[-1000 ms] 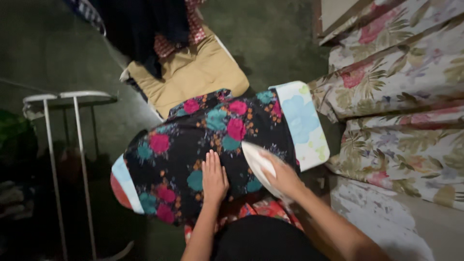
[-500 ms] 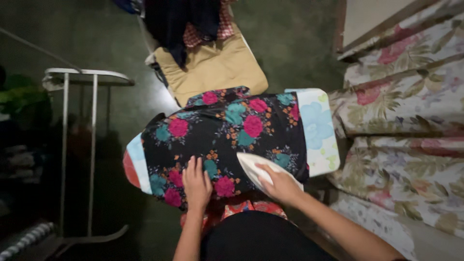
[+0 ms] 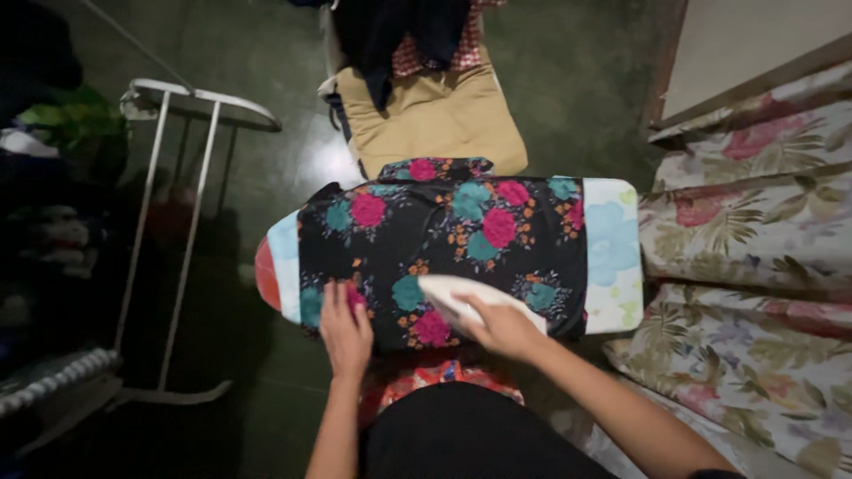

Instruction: The person irons a floral dress on an ironing board, then removes it and places it on a hanger. They then iron a dark blue top on the same board. The actions include smoothing the fabric, moving the iron back and forth, and hanging the finished garment.

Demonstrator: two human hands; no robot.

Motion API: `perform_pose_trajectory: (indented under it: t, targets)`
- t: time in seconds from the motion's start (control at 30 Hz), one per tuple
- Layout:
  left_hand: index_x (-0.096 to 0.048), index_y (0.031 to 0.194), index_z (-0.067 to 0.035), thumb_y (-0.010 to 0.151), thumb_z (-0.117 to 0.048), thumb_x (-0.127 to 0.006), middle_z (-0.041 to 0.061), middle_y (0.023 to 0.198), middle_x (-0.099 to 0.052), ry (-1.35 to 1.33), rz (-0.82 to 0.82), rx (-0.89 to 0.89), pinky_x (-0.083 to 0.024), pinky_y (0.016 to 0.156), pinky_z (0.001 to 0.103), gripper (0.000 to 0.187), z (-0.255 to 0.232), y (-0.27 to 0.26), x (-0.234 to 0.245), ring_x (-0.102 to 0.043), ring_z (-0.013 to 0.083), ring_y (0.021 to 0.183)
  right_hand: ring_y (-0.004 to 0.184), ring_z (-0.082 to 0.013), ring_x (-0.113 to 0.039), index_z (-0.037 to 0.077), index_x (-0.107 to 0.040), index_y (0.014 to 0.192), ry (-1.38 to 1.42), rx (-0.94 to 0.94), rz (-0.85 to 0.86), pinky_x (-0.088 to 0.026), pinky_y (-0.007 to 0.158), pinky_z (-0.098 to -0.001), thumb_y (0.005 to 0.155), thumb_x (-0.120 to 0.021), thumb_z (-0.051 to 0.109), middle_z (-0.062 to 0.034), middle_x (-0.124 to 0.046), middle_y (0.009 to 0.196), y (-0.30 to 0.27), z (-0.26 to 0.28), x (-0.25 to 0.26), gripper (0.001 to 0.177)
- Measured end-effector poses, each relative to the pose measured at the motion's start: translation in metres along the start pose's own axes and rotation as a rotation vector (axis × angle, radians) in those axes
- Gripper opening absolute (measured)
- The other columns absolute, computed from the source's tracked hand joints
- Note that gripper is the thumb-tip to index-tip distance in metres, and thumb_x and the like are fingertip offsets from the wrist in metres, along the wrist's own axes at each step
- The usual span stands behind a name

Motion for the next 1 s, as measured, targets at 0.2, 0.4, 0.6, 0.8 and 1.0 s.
perform_pose_trajectory:
  t: [0.2,0.4,0.6,0.8,1.0]
  targets:
    - [-0.044,0.147,0.007,0.098,-0.03,-0.062,0.036,0.153,-0.039,0.017,-0.177,0.594,-0.032,0.113,0.054,0.065,0.166,-0.022,-0.002,-0.04,0.051,0.137,0.097,-0.0483,-0.07,0.021,-0.046,0.147,0.112,0.029,-0.144,-0.055,0.086,-0.053,0.096,-0.056,0.027,-0.027,-0.072,0.111,0.012,0.023,-0.004,0.053]
    - [-0.064,0.136,0.005,0.109,-0.034,-0.05,0.024,0.128,-0.069,-0.935,-0.126,1.056,-0.05,0.1,0.049,0.05,0.247,-0.019,-0.072,-0.067,0.0374,0.117,0.104,-0.0497,-0.067,0.019,-0.048,0.143,0.167,-0.176,-0.29,-0.053,0.091,-0.0535,0.097,-0.058,0.033,-0.027,-0.07,0.119,0.095,0.031,0.008,0.049]
    - [-0.062,0.132,-0.001,0.108,-0.035,-0.048,0.011,0.12,-0.072,-1.427,-0.114,1.054,-0.058,0.093,0.038,0.044,0.247,-0.012,-0.08,-0.07,0.0237,0.109,0.102,-0.0437,-0.071,0.025,-0.05,0.143,-0.03,0.094,0.084,-0.054,0.089,-0.0498,0.096,-0.056,0.032,-0.0239,-0.072,0.117,0.041,0.077,-0.05,0.048]
    - [-0.066,0.129,-0.003,0.112,-0.04,-0.053,0.004,0.09,-0.062,-1.092,0.095,0.922,-0.031,0.05,0.031,0.043,0.252,-0.018,-0.042,-0.046,0.013,0.062,0.099,-0.0504,-0.069,0.018,-0.05,0.141,0.064,0.059,-0.199,-0.054,0.087,-0.0547,0.094,-0.057,0.028,-0.0279,-0.071,0.116,0.055,0.094,-0.043,0.049]
    - [-0.061,0.126,-0.004,0.105,-0.042,-0.053,-0.001,0.09,-0.067,-1.01,0.105,0.9,-0.036,0.052,0.025,0.044,0.247,-0.017,-0.03,-0.053,0.0063,0.064,0.101,-0.0534,-0.066,0.021,-0.047,0.143,0.139,-0.235,-0.29,-0.054,0.09,-0.056,0.097,-0.057,0.039,-0.0309,-0.071,0.105,0.153,0.078,-0.03,0.05]
Point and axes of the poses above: each hand's wrist, its own y-axis towards the middle knuckle, its own x-axis out of the back of the hand, z = x × y, the point moved 9 cm from there along y, towards the middle knuckle
